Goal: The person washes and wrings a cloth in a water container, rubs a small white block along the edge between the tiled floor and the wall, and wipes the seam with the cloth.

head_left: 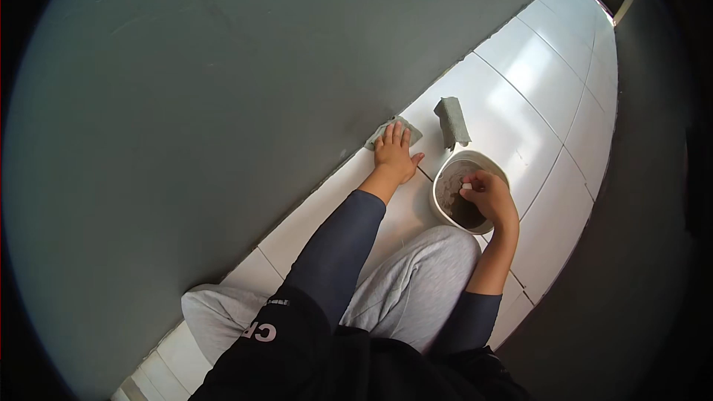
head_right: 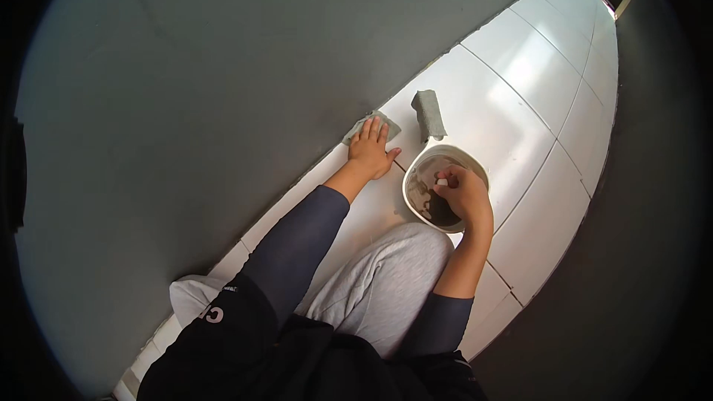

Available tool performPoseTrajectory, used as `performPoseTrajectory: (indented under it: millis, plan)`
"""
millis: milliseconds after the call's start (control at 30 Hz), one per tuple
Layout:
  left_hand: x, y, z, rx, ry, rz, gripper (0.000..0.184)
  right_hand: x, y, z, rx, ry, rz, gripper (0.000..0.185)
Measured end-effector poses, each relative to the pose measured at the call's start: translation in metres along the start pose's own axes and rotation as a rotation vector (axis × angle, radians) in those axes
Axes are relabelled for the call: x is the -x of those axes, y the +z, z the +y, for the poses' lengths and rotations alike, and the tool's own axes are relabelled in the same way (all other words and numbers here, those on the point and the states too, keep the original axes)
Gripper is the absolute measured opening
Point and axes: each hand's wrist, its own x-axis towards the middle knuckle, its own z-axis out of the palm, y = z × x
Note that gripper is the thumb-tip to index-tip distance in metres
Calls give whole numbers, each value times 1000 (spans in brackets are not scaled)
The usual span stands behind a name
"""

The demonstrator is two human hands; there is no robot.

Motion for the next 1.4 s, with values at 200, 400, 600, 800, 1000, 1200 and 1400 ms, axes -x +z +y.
performPoseTrajectory:
  millis: [200,400,600,800,1000,1200,1400]
  plan:
    - [4,-1,-5,39,-40,-22,68,-1,1,3,-16,-29,11,22]
    - [32,17,-19,-71,-54,63,68,-6,4,15,-39,-74,36,25]
    - [76,30,-43,-6,-69,131,67,-5,3,12,-63,-55,36,24]
    - [121,46,-71,15,-91,178,65,-5,1,13,-50,-65,17,23]
    - [167,58,-93,59,-136,214,63,-11,3,21,-51,-74,12,23]
    - [210,69,-113,77,-217,193,66,-14,3,25,-50,-89,19,23]
    - [248,77,-127,64,-389,88,73,-17,3,28,-20,-90,17,22]
